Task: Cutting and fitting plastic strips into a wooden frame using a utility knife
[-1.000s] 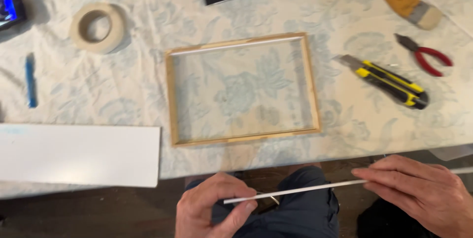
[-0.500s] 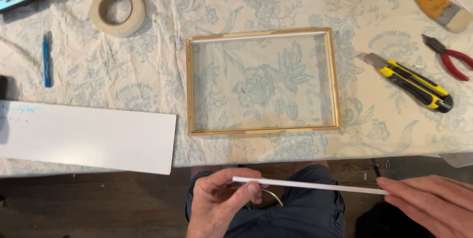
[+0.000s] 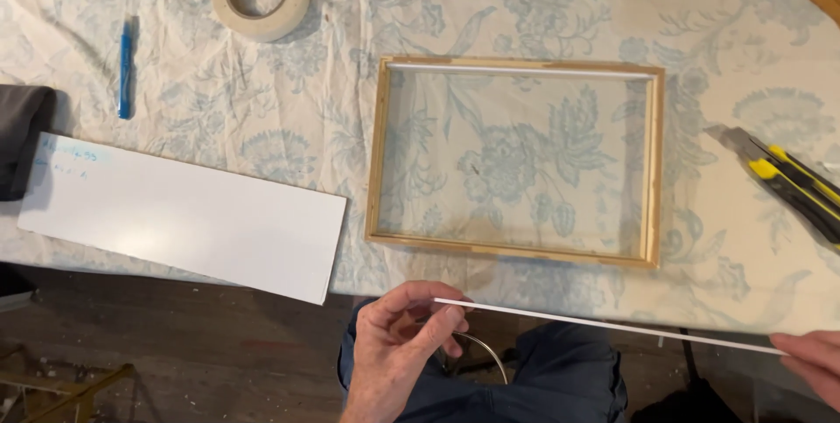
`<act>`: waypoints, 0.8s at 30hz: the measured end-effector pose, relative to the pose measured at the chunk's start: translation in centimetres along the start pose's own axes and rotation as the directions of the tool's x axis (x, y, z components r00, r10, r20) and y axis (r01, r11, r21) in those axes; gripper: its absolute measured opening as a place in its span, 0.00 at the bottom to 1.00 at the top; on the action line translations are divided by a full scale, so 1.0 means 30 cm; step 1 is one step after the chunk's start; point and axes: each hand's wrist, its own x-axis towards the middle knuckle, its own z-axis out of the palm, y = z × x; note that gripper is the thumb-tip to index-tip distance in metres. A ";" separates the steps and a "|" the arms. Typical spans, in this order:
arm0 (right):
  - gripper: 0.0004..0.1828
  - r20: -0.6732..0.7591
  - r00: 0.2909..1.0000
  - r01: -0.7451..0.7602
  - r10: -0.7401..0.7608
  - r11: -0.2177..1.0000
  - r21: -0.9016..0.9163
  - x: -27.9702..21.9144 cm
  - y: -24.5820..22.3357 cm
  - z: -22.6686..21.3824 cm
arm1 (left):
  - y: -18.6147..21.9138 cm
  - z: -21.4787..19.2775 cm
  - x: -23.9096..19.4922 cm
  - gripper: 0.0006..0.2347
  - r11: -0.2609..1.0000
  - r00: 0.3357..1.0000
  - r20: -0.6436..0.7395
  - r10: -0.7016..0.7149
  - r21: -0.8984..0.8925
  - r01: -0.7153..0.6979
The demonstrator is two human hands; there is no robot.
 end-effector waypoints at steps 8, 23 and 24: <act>0.27 0.110 0.993 0.049 -0.041 0.996 -0.070 0.484 -0.598 -0.182 | 0.074 -0.043 0.041 0.07 0.453 0.706 -0.026 0.708 0.783 -0.426; 0.21 0.278 0.785 0.617 -0.553 0.732 -0.288 0.715 -0.725 -0.081 | -0.005 0.112 0.163 0.06 -0.116 0.566 0.505 0.652 0.804 -0.583; 0.22 0.256 0.841 0.536 -0.477 0.799 -0.273 0.705 -0.730 -0.072 | -0.004 0.112 0.166 0.07 -0.110 0.587 0.520 0.621 0.799 -0.591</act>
